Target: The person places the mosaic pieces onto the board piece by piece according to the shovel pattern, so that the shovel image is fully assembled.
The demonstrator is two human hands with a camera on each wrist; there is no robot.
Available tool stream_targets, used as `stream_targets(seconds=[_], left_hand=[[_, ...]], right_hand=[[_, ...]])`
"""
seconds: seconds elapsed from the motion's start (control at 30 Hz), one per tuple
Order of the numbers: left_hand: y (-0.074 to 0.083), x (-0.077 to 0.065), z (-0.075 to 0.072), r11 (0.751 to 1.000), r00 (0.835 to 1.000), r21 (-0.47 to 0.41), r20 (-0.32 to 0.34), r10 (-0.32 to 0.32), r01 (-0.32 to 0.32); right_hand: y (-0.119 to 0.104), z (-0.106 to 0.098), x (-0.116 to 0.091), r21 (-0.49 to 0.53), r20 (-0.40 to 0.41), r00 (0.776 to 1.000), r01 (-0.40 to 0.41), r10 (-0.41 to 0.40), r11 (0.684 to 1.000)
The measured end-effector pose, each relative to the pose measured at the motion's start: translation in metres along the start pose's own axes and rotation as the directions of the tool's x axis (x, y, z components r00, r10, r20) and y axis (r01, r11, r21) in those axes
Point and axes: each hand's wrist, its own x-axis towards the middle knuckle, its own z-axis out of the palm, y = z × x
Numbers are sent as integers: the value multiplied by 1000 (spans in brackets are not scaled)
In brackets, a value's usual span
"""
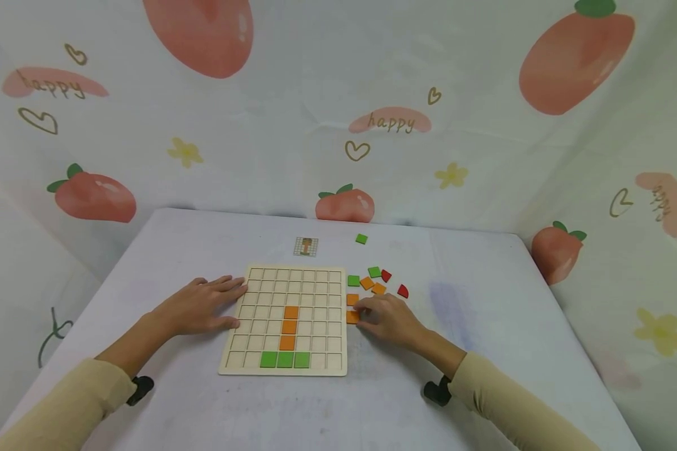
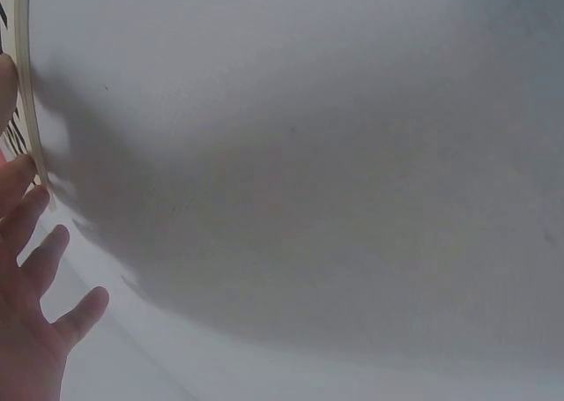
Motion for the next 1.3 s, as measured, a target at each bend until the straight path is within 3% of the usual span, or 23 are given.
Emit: stream_targets(seconds=[0.43, 0.83, 1.07, 1.3], left_hand=[[-2, -1, 0, 1000, 1000, -18, -3, -3, 3], [-1, -2, -1, 999, 1000, -34, 5, -8, 8], [-1, -2, -1, 999, 1000, -37, 7, -11, 12], [0, -2, -1, 1000, 1000, -29, -2, -1, 1]], right_hand=[[-1, -5, 12, -15, -38, 997, 62, -63, 998], [-9, -13, 30, 41, -13, 997, 76, -75, 996], [-18, -2, 47, 86, -26, 991, 131, -130, 988], [-37, 10, 67, 86, 12, 990, 137, -139, 987]])
